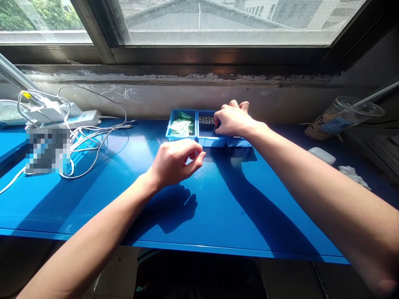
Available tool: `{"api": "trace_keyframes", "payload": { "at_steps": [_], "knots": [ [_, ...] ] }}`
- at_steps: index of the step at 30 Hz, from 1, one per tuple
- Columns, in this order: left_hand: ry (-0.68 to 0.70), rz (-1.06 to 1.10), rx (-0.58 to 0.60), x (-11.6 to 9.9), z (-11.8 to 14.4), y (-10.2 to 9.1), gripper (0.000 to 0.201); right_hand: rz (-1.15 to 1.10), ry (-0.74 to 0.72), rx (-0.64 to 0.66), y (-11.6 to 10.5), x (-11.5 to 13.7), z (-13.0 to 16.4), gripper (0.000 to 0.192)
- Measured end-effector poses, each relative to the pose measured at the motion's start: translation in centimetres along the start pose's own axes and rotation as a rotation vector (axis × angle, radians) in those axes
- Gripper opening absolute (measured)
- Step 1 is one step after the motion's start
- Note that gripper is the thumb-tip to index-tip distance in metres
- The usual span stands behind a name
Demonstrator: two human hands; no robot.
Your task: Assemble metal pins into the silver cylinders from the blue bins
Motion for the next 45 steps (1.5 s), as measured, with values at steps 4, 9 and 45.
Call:
{"api": "trace_keyframes", "payload": {
  "at_steps": [4,9,45],
  "knots": [
    [-0.003,0.016,0.018,-0.1,0.0,0.1,0.014,0.016,0.002,-0.001,0.0,0.1,-0.2,0.017],
    [-0.002,0.021,0.023,-0.2,-0.1,0.1,0.014,0.037,0.022,-0.014,0.1,0.1,-0.7,0.02],
    [0.007,0.004,0.019,0.1,0.2,0.2,0.015,-0.075,0.132,-0.009,-0.7,-0.1,-0.8,0.035]
  ]
}}
Point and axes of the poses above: each hand's wrist, its own z-axis away from the middle knuckle, its own y-axis out of the palm, x = y × z, the point moved 4 cm from there along -z, towards the middle knuckle, and after that the axes turned 8 degrees about z, right-handed, at the moved point
